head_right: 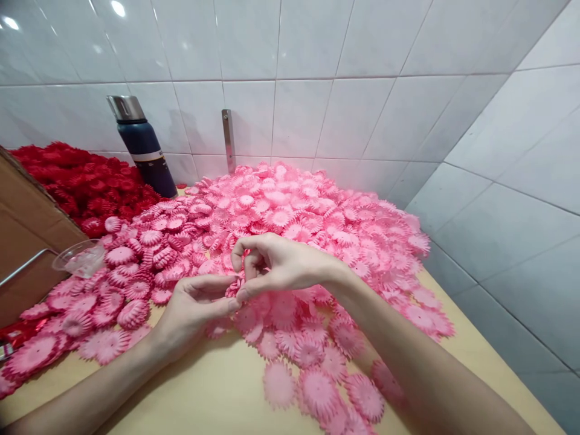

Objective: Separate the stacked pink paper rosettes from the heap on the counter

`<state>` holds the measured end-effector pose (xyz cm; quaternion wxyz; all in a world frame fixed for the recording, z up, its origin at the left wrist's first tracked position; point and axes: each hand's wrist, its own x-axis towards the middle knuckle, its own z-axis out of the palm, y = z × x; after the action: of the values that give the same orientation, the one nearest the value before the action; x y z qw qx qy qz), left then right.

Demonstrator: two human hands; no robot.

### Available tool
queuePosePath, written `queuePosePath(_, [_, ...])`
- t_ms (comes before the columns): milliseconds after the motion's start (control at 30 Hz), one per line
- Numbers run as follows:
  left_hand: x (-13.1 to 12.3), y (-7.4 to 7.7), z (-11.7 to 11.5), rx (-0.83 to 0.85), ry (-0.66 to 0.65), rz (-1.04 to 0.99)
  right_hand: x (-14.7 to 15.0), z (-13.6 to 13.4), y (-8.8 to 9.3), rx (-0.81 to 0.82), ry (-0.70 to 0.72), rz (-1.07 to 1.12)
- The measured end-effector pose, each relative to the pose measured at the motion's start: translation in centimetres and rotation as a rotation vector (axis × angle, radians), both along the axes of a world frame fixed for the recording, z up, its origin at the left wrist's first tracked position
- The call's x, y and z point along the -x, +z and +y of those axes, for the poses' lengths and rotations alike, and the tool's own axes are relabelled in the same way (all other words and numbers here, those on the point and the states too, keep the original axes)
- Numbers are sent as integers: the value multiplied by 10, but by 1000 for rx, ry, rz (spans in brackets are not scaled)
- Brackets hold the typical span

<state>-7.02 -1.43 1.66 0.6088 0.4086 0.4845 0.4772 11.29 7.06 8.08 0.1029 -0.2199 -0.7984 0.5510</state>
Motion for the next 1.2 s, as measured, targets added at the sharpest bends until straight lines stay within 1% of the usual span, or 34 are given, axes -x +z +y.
queuePosePath(167, [0, 0, -2, -56, -33, 57, -2, -1, 4, -10, 23, 16])
queuePosePath(300, [3, 1, -3, -98, -65, 115, 2, -6, 7, -75, -15, -2])
queuePosePath(400, [4, 2, -4, -135, -66, 169, 1, -6, 11, -148, 0, -37])
queuePosePath(500, [1, 4, -7, -194, -49, 204, -6, -3, 17, -166, 19, -55])
queuePosePath(633, [-4, 9, -10, -200, 12, 116, -11, -1, 23, -148, 19, -6])
queuePosePath(800, [-6, 11, -6, -139, 86, -60, -6, -9, 26, -223, 2, 36])
queuePosePath(867, [-4, 11, -4, -127, 92, -109, -6, -9, 26, -223, -5, 51])
queuePosePath(1000, [-3, 12, -2, -134, 88, -162, -7, 1, 19, -112, -22, 141])
queuePosePath(1100, [-4, 12, -2, -145, 109, -192, -5, 10, 11, -31, -41, 196])
queuePosePath(1200, [-4, 13, -1, -138, 133, -219, -4, 13, 9, -7, -71, 184])
